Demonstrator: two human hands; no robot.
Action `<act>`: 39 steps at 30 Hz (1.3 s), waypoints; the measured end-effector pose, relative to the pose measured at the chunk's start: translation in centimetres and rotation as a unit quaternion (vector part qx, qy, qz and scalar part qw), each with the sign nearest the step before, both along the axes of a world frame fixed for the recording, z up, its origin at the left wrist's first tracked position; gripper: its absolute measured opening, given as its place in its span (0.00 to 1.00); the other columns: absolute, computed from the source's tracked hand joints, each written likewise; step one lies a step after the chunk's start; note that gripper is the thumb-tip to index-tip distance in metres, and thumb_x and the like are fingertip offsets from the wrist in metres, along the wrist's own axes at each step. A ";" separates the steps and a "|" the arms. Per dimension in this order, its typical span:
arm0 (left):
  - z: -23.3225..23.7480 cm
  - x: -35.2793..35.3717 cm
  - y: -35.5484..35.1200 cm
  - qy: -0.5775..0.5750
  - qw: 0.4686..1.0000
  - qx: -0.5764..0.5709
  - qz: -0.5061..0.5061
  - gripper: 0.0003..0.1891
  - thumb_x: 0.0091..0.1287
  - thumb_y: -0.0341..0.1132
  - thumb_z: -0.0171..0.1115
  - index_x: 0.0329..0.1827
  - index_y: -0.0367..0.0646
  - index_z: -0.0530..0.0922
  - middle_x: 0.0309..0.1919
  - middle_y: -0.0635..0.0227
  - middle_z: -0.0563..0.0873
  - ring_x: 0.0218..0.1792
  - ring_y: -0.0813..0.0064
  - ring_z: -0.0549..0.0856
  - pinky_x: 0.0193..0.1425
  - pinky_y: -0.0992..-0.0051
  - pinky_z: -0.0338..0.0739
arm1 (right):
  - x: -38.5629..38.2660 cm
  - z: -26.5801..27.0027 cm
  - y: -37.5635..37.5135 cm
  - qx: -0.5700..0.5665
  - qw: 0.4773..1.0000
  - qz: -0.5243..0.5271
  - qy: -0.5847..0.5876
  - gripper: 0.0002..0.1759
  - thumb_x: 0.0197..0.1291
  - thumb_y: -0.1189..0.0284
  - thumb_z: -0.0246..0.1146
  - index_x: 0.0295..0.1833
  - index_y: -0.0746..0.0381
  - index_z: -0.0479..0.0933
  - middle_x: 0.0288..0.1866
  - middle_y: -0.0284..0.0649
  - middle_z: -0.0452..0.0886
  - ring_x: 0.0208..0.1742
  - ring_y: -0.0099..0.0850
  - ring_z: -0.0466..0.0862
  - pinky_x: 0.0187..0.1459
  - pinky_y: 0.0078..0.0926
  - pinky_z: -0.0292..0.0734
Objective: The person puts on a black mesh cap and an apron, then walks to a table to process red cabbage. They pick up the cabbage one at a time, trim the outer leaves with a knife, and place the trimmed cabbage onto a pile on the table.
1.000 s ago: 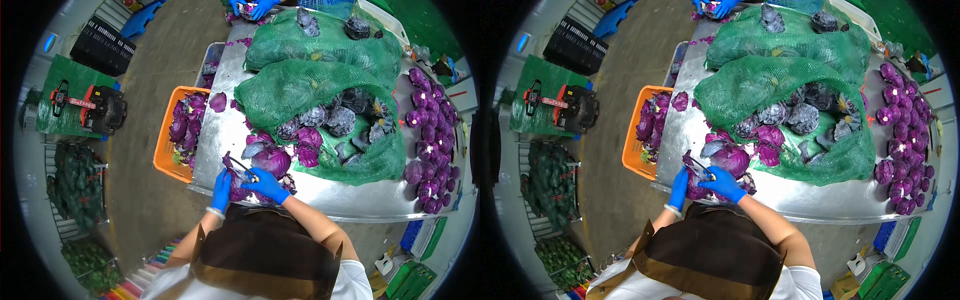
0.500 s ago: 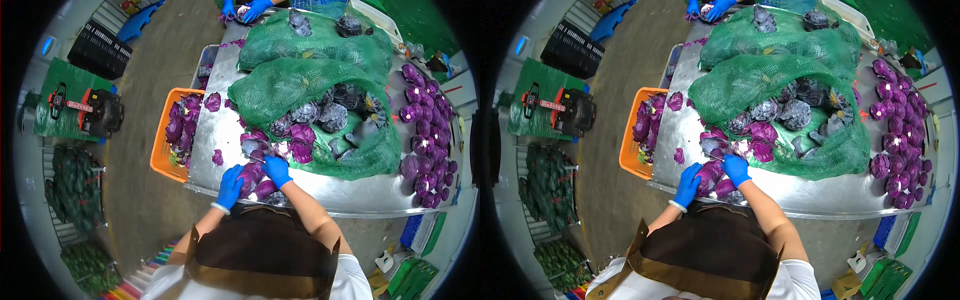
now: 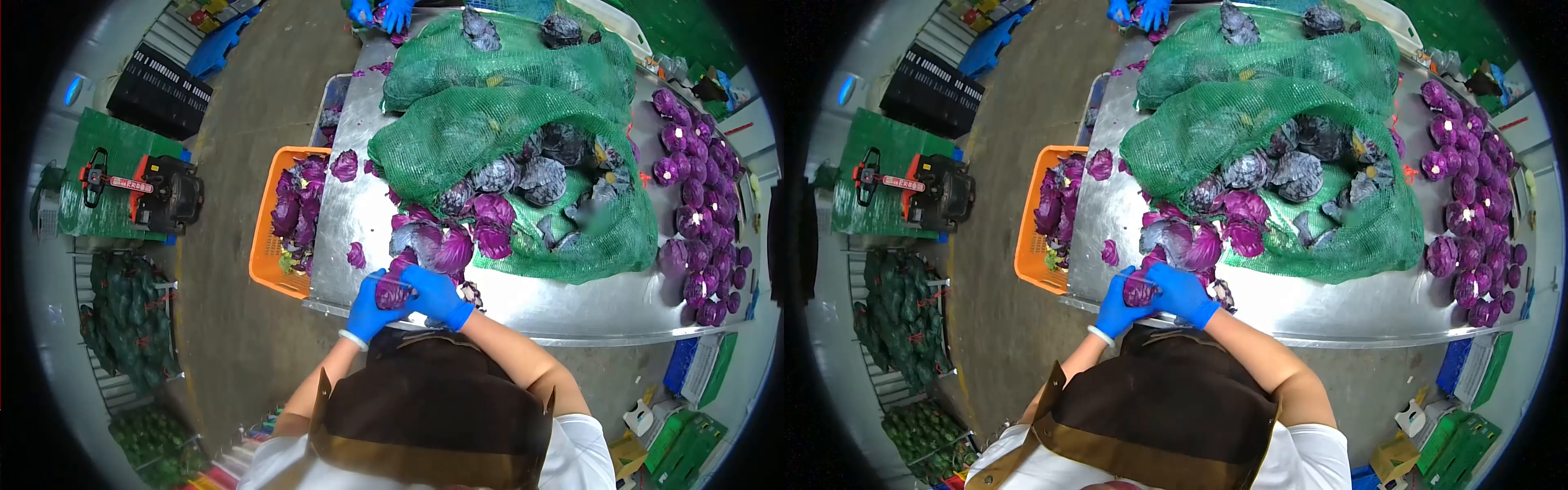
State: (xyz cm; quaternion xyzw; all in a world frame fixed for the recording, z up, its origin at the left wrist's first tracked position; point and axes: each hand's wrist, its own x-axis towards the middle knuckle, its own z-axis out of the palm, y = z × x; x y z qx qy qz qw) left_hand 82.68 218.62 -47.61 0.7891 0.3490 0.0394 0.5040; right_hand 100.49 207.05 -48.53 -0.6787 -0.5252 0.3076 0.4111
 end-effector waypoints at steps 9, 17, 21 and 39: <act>1.5 -0.2 2.9 -0.230 0.900 -0.328 0.170 0.55 0.36 0.27 0.82 0.75 0.46 0.64 0.68 0.63 0.73 0.70 0.62 0.72 0.77 0.62 0.66 | 3.9 0.4 -2.4 -0.056 0.977 -0.186 0.088 0.20 0.56 0.67 0.69 0.55 0.57 0.78 0.47 0.48 0.82 0.46 0.49 0.85 0.46 0.43 0.79; 5.0 2.9 5.4 -0.259 0.954 -0.150 0.014 0.60 0.30 0.35 0.89 0.74 0.41 0.65 0.73 0.57 0.70 0.72 0.59 0.71 0.79 0.59 0.63 | 4.5 7.3 0.4 0.005 0.981 -0.116 0.156 0.22 0.50 0.62 0.76 0.47 0.63 0.80 0.40 0.44 0.82 0.42 0.38 0.84 0.46 0.35 0.78; 6.9 3.7 4.4 -0.324 0.890 -0.309 0.088 0.61 0.28 0.36 0.89 0.74 0.41 0.66 0.74 0.55 0.68 0.73 0.57 0.70 0.80 0.57 0.62 | 6.6 5.1 -0.3 0.056 0.972 -0.207 0.091 0.16 0.50 0.65 0.73 0.42 0.61 0.79 0.35 0.47 0.82 0.37 0.47 0.84 0.39 0.40 0.78; 7.6 7.3 1.5 -0.367 0.669 -0.612 0.206 0.41 0.68 0.62 0.58 0.79 0.54 0.58 0.74 0.60 0.67 0.73 0.52 0.69 0.75 0.44 0.65 | 4.1 11.0 1.6 0.145 0.945 -0.087 0.281 0.51 0.49 0.65 0.81 0.78 0.58 0.64 0.73 0.46 0.73 0.72 0.31 0.74 0.72 0.35 0.68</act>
